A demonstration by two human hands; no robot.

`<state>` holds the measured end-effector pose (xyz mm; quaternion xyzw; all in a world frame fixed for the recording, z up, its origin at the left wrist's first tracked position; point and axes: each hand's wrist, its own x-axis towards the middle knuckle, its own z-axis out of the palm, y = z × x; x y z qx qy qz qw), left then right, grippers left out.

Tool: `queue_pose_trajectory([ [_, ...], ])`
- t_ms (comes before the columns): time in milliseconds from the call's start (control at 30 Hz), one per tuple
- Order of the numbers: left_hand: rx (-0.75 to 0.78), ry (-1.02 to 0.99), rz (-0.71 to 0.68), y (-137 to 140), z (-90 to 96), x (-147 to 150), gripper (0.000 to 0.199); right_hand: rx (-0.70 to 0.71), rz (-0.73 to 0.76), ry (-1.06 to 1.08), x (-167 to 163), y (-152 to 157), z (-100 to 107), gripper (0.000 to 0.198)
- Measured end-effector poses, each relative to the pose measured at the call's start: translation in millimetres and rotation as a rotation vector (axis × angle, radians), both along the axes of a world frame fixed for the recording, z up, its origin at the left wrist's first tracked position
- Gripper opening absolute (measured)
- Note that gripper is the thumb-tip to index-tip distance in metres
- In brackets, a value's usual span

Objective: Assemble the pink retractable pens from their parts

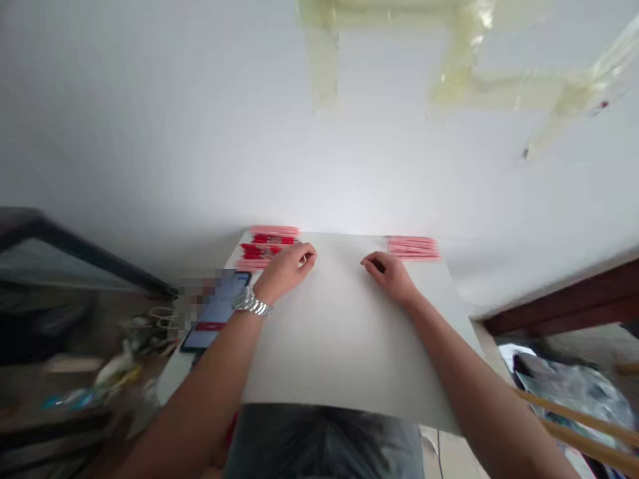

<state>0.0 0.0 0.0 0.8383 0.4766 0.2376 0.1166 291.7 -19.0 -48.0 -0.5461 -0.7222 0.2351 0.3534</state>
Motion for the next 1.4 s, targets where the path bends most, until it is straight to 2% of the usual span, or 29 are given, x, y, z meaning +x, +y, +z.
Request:
queue_pose_trajectory([
  [100, -0.007, 0.064, 0.043, -3, 6.3, -14, 0.005, -0.005, 0.002, 0.011, -1, -1, 1, 0.026],
  [333, -0.029, 0.262, 0.132, -9, 23.1, -44, 0.018, 0.023, 0.009, -0.009, -4, 1, 1, 0.027],
  [500, -0.104, 0.37, 0.198, -10, 19.6, -56, 0.007, 0.038, 0.014, -0.004, -7, 2, 0, 0.029],
  [633, -0.115, 0.453, 0.243, -11, 16.0, -59, 0.013, 0.043, 0.019, 0.001, -9, 3, -1, 0.029],
  [1100, -0.054, 0.496, 0.26, -9, 8.0, -65, 0.015, 0.034, 0.027, 0.007, -12, 5, -4, 0.027],
  [1400, -0.025, 0.482, 0.179, -4, 10.6, -68, 0.013, 0.041, 0.035, 0.003, -12, 6, -5, 0.026],
])
